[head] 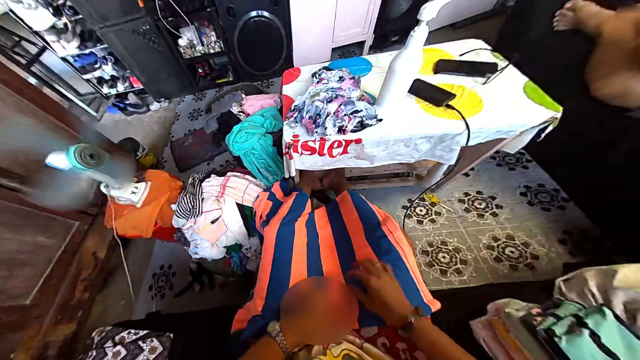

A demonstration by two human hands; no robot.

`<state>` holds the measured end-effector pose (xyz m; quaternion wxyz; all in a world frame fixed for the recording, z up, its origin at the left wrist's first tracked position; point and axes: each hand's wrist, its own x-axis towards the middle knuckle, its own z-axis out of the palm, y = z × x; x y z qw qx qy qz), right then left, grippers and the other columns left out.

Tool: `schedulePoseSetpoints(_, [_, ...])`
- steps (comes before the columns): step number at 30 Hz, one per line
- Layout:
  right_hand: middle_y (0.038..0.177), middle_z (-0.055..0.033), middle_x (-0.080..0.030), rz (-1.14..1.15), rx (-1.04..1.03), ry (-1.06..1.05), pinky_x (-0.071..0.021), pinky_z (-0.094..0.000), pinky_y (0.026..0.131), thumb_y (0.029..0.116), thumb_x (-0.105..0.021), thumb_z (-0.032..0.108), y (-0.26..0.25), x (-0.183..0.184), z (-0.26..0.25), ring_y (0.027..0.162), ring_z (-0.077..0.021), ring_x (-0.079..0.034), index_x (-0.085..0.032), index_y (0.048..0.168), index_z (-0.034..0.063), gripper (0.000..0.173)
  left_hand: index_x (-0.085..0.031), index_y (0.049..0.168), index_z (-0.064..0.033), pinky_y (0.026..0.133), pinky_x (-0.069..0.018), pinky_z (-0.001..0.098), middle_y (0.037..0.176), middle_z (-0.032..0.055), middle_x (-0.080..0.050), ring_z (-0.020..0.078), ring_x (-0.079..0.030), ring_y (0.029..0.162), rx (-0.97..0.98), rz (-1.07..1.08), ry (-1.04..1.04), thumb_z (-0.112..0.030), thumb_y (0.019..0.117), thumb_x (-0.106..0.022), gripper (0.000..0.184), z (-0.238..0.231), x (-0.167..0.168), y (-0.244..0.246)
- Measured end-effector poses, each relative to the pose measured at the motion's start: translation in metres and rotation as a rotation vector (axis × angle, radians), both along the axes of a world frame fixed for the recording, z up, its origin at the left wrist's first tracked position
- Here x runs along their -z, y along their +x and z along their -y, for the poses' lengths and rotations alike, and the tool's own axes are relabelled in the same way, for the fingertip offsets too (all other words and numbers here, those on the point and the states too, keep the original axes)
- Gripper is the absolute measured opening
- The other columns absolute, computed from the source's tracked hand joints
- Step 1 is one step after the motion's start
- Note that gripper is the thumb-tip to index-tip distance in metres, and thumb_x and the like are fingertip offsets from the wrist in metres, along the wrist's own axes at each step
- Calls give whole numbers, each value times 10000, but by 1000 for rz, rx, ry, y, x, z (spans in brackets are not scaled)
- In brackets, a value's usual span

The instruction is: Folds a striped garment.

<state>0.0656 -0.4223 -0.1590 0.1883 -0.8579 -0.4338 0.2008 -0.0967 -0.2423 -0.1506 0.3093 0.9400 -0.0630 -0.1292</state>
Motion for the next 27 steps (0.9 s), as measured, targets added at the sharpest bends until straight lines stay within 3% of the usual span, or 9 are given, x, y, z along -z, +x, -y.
schedulePoseSetpoints(3, [1429, -329, -512, 110, 409, 8, -379, -707, 1062, 955, -679, 275, 60, -1, 4, 1351, -543, -450, -624, 1332, -20, 482, -733, 1178, -91, 1131, -362, 541, 1221, 148, -684, 336, -583, 1242, 45, -48, -41, -332, 985, -652, 319, 16, 2, 12])
schedulePoseSetpoints(6, [1479, -353, -448, -10, 622, -149, -341, -730, 1071, 977, -662, 380, 107, -2, -8, 1394, -546, -399, -529, 1408, -70, 637, -718, 1183, -52, 1096, -392, 534, 1198, 172, -684, 336, -598, 1222, 11, -95, -75, -320, 1002, -625, 337, 29, 9, 24])
schedulePoseSetpoints(8, [1463, -340, -479, -91, 620, -229, -330, -711, 1094, 985, -654, 389, 126, -1, -24, 1409, -515, -403, -564, 1359, -89, 614, -694, 1220, -42, 1083, -402, 534, 1232, 172, -678, 327, -596, 1235, -30, -149, -84, -374, 1011, -603, 403, 34, 9, 33])
schedulePoseSetpoints(11, [1424, -322, -531, -97, 565, -224, -336, -694, 1103, 1015, -610, 273, 137, -2, -48, 1391, -491, -442, -578, 1352, -76, 487, -600, 1357, -42, 1094, -405, 546, 1309, 187, -643, 334, -579, 1276, -65, -251, -73, -411, 987, -641, 524, 39, -1, 47])
schedulePoseSetpoints(15, [1256, -358, -624, -71, 645, -233, -451, -701, 966, 1094, -449, 264, 147, -19, -42, 1206, -546, -591, -506, 1432, -2, 433, -602, 1342, -30, 1059, -432, 549, 1240, 195, -674, 337, -635, 1189, -44, -180, -43, -305, 993, -634, 446, 40, -11, 66])
schedulePoseSetpoints(20, [1239, -404, -606, -62, 832, -206, -435, -746, 955, 1081, -494, 255, 179, -27, 38, 1196, -589, -575, -540, 1396, -12, 416, -600, 1387, -63, 1062, -437, 547, 1271, 190, -659, 340, -621, 1216, 57, -67, -32, -228, 995, -626, 426, 56, -26, 94])
schedulePoseSetpoints(23, [1282, -402, -588, -10, 865, -225, -412, -755, 972, 1072, -496, 238, 178, -29, 74, 1227, -592, -552, -555, 1384, -25, 412, -666, 1278, -33, 947, -528, 501, 1155, 198, -685, 344, -671, 1103, 69, 48, 8, -70, 1007, -524, 308, 78, -19, 101])
schedulePoseSetpoints(25, [1341, -395, -545, 64, 757, -157, -404, -760, 978, 1038, -568, 223, 163, -29, 84, 1243, -592, -533, -548, 1396, -34, 441, -698, 1195, -18, 868, -556, 482, 1092, 193, -694, 339, -692, 1025, 36, 99, 0, -51, 1004, -504, 274, 86, -13, 102])
schedulePoseSetpoints(27, [1337, -393, -532, 51, 533, 15, -413, -737, 991, 963, -693, 205, 142, -30, 88, 1233, -576, -527, -584, 1355, -53, 482, -704, 1201, -26, 850, -563, 494, 1134, 187, -691, 331, -693, 1031, -41, 31, -92, -84, 1015, -493, 287, 84, -16, 105])
